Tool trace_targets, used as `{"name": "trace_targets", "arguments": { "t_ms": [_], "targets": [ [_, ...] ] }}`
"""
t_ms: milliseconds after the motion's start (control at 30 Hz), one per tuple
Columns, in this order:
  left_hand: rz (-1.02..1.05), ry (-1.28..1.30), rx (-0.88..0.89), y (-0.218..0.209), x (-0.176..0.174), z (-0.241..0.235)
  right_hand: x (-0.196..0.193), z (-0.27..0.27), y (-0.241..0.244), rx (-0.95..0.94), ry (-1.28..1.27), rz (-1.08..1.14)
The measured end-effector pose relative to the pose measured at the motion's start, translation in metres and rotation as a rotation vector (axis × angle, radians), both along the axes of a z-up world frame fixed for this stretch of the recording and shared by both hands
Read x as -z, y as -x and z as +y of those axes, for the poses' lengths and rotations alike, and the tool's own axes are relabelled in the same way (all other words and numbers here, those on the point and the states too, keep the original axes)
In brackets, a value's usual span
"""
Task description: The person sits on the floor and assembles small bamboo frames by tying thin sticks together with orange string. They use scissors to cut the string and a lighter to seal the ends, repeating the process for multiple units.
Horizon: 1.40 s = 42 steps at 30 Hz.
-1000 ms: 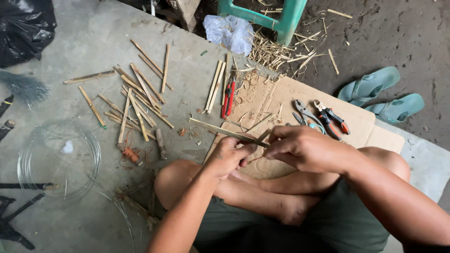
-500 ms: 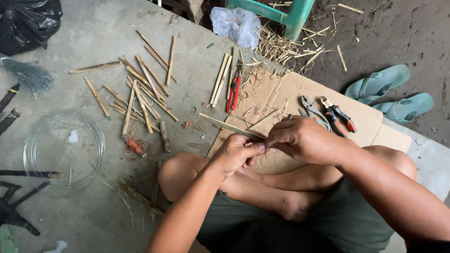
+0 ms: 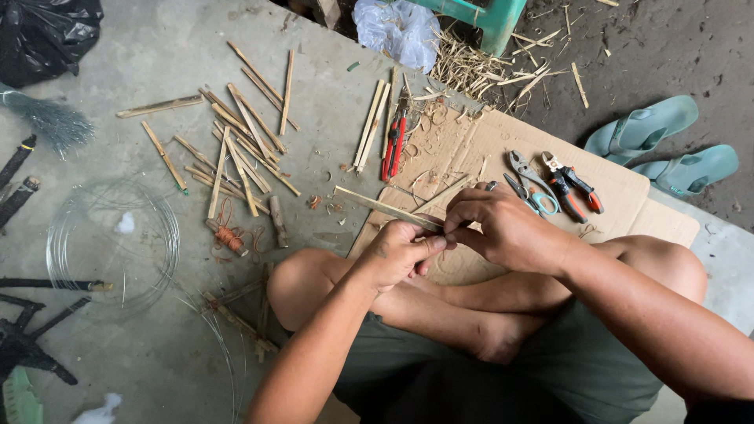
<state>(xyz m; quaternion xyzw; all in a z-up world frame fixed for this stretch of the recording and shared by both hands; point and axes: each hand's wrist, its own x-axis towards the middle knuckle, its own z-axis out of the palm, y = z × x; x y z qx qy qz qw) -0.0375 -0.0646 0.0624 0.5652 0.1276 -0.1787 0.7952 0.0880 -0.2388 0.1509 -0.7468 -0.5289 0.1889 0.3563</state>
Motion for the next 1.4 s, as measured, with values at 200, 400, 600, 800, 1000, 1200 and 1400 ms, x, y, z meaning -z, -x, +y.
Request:
{"name": "trace_targets", "arguments": {
  "t_ms": [200, 400, 600, 800, 1000, 1200, 1400],
  "targets": [
    [-0.063, -0.01, -0.031, 0.001, 0.006, -0.007, 0.003, 0.0, 0.0, 0.019, 0.041, 0.017],
    [-0.09, -0.132, -0.02, 0.0, 0.004, -0.01, 0.005, 0.0, -0.007, -0.015, 0.1, 0.046],
    [-0.04, -0.098, 0.003, 0.004, -0.007, -0.011, 0.007, -0.013, -0.038, -0.093, 0.172, 0.336],
    [0.0, 0.118, 0.028, 0.007, -0.023, -0.009, 0.043, -0.033, -0.075, -0.14, 0.183, 0.614],
    [-0.004, 0.168, 0.002, 0.002, -0.031, -0.013, 0.12, -0.022, -0.044, 0.095, -0.166, 1.153],
    [-0.01, 0.152, -0.177, -0.003, -0.015, 0.001, 0.145, -0.026, 0.013, 0.418, -0.577, 1.308],
    [0.059, 0.097, -0.329, -0.013, 0.009, 0.003, 0.131, -0.012, 0.07, 0.547, -0.476, 0.814]
  ]
}}
